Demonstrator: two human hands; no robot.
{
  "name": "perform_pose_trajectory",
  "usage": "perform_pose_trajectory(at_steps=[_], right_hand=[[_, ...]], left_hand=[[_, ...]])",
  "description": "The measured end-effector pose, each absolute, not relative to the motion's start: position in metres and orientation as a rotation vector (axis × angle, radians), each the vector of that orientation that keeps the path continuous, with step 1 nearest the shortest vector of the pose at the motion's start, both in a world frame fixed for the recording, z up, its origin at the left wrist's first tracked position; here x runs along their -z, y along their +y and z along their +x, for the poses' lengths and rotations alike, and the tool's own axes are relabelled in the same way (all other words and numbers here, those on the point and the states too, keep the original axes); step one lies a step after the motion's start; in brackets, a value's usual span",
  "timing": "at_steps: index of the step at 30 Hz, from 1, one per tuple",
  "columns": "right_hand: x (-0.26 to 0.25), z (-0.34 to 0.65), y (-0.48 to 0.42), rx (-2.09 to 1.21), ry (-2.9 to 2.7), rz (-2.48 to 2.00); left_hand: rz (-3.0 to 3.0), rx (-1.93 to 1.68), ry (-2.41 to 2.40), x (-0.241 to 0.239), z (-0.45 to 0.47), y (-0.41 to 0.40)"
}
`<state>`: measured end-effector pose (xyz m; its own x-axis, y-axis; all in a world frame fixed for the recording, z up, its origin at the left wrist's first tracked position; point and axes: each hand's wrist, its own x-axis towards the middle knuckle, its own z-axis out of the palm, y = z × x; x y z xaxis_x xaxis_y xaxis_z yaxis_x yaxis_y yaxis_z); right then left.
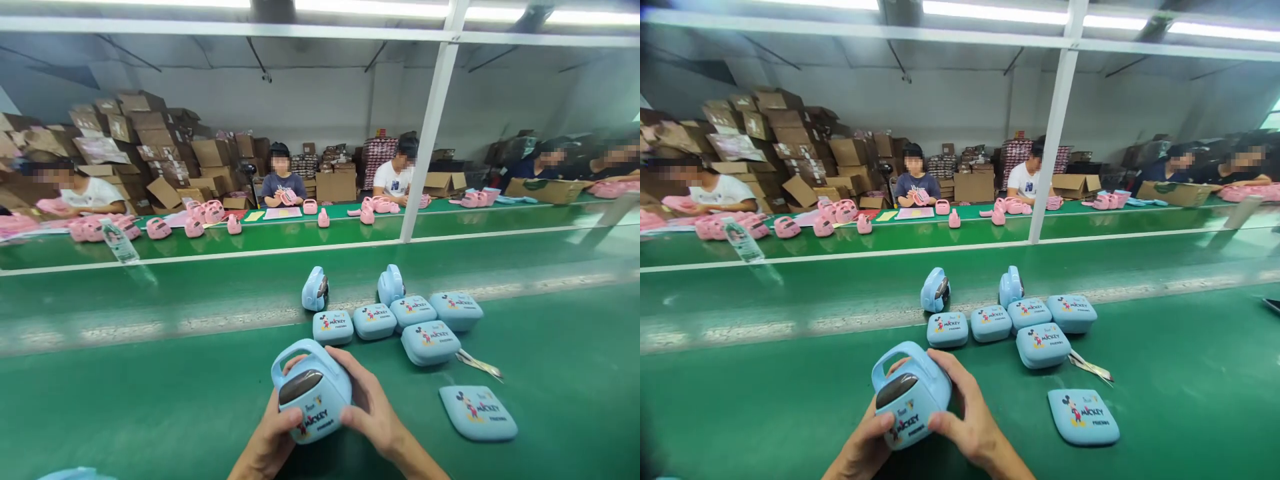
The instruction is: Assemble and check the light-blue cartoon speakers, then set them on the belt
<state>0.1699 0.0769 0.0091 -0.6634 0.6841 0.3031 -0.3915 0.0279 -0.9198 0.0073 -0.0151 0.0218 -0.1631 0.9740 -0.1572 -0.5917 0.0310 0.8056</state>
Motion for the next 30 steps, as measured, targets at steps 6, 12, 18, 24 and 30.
perform_pose_trajectory(at_steps=[6,12,18,24,30], right_hand=[[-0.015,0.173,0.066,-1.61,-1.667,-0.319],[-0.023,0.179,0.071,-1.619,-1.668,-0.417],[-0.03,0.189,0.091,-1.79,-1.719,-0.392],[-0.012,0.181,0.092,-1.901,-1.451,-0.32],[0.006,0.16,0.084,-1.712,-1.113,-0.82]], left_hand=[[0.541,-1.529,0.859,-0.024,0.008,-0.023],[0.457,-1.512,0.961,-0.034,0.011,-0.02],[0.622,-1.546,1.209,-0.036,0.009,-0.01],[0.858,-1.592,1.377,-0.024,0.016,-0.006],[1.145,-1.604,1.603,-0.002,0.042,-0.007]])
